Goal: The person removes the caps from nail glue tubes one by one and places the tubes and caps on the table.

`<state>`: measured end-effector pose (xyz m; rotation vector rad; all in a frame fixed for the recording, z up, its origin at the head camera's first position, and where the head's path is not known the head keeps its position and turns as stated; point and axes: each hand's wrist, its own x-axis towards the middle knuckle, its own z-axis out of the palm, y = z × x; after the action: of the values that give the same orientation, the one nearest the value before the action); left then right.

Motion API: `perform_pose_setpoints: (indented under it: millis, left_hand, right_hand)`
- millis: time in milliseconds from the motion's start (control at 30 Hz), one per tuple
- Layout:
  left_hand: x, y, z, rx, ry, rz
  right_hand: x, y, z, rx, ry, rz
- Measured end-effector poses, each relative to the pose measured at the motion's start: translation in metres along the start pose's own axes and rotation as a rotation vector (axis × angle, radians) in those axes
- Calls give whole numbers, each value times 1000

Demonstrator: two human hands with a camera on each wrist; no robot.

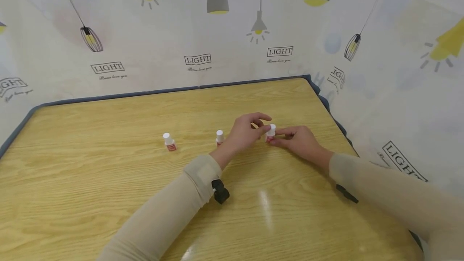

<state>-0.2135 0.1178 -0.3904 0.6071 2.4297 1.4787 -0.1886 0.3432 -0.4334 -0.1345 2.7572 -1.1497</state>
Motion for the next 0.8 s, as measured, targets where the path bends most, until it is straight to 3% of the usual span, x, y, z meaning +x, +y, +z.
perform_pose_setpoints:
  millis: [167,433,633,800]
  left_hand:
    - [1,-4,0,-34,-8,-6]
    - [2,-5,5,-52,-98,20]
    - [6,-4,9,-25,-79,52]
    - [7,-6,8,-64,-75,31]
  right_hand:
    - [2,3,0,-3,7,-23]
    - [-1,9,0,-28,21,-17]
    - [-1,6,0,-25,43,-3]
    - [1,5,1,-21,40,-14]
